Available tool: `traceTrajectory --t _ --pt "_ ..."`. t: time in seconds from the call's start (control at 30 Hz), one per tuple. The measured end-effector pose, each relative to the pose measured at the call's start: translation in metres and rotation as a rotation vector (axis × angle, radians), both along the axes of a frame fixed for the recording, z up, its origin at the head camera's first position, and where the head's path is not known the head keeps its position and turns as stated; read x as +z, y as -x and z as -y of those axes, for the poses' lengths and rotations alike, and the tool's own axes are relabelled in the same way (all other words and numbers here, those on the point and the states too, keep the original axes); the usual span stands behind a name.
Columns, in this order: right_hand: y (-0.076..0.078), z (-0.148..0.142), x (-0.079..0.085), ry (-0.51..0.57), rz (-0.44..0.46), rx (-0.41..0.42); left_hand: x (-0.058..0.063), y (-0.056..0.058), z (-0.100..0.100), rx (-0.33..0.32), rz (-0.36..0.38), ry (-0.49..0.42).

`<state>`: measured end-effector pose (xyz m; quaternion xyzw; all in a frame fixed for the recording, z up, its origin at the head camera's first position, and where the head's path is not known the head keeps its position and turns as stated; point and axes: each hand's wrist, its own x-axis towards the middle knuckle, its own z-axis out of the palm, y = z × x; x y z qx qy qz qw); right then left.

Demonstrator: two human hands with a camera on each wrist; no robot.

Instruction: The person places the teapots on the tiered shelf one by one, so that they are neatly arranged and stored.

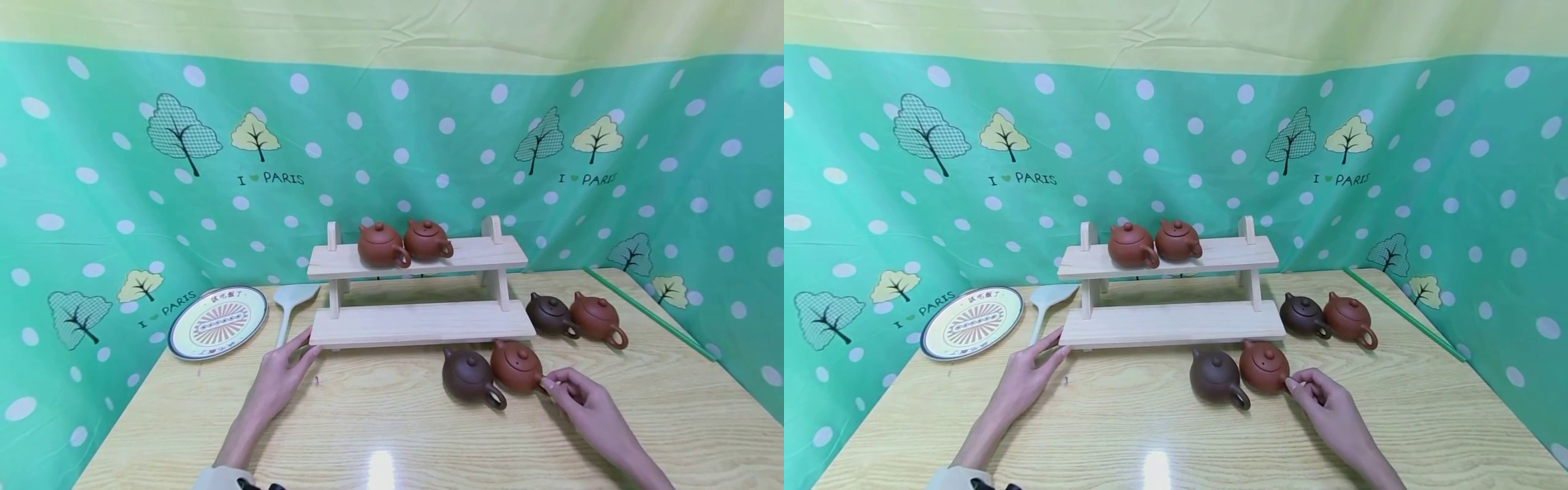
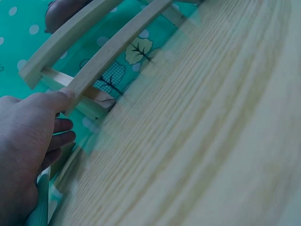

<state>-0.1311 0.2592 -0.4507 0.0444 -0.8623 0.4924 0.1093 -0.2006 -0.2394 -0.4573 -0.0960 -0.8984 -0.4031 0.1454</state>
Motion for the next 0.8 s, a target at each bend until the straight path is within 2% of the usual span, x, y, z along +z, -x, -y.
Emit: traceTrajectory --t 0.4,0.8 --pt "0.0004 -0.0013 0.0016 -0.043 0.064 0.053 -0.0004 -0.0001 0.0000 0.001 0.009 -0.010" --pt "-0.0007 -0.0027 0.0000 -0.084 -0.004 0.087 0.0006 -0.0003 -0.0003 0.008 0.020 -0.001"
